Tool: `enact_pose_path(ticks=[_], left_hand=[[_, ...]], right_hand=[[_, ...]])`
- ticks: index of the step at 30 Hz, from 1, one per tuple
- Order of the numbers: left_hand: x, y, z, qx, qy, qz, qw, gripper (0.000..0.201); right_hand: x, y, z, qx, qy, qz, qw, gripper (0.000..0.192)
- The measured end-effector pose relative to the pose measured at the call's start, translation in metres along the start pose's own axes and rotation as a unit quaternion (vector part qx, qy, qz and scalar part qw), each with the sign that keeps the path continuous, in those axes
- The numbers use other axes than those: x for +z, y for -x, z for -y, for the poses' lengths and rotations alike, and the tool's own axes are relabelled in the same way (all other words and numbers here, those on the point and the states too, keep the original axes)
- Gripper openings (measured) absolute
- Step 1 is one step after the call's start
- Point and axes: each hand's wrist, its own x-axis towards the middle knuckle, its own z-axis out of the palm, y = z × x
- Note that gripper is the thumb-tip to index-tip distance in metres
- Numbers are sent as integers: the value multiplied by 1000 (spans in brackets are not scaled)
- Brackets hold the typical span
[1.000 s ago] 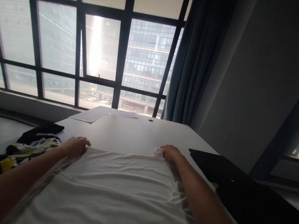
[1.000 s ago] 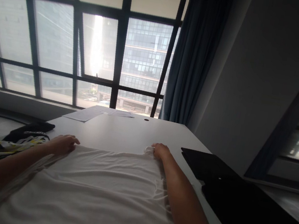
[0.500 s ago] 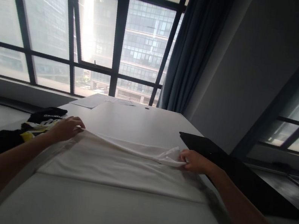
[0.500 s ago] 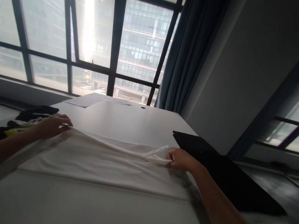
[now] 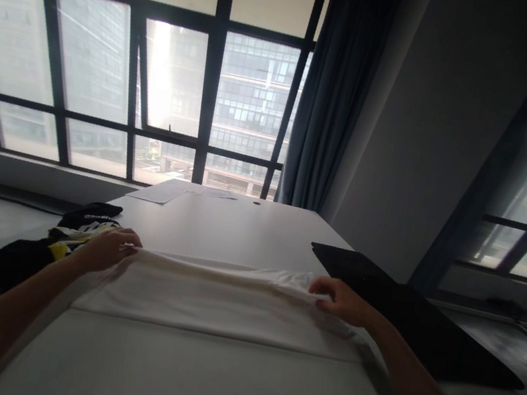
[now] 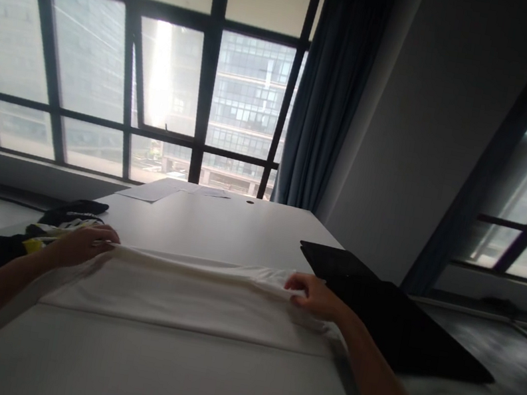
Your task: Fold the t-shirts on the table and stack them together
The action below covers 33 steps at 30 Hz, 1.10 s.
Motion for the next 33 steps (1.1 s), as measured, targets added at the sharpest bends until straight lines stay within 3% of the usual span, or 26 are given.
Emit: enact_pose_path(ticks=[2,3,7,12,15,17,19,21,24,26,29,33], left_hand=[[-3,3,-2,15,19,39,999,34],[-3,4,-4,15,26,55,998,36],[5,6,-10,-11,61,80,995,53],[29,4,0,-58,52,93,993,74],[38,5,11,-43,13,105,993,76],[41,5,17,-38,-8,116,993,76],[42,6,20,-48,-29,129,990,75],[43,6,19,-65,-54,153,985,72],[40,7,12,-84,-80,197,973,68],[37,7,7,-88,-87,223,967,66],[33,7,3,-93,-99,252,958,64],[31,9,4,-113,-115,250,955,63]], right_hand=[[3,2,-1,21,-15,84,996,41],[6,2,-1,34,-11,85,996,47],[24,-5,0,42,32,-6,999,59],[38,-7,17,-19,25,25,999,47],[37,-5,28,-47,7,28,998,32],[34,-3,33,-55,-9,63,996,31],[31,-2,35,-33,-33,132,990,38],[30,-1,36,9,-22,152,988,47],[37,-3,34,65,94,24,993,49],[46,-5,30,97,170,-23,980,53],[60,-16,22,135,224,25,965,64],[65,-45,9,134,236,88,958,66]])
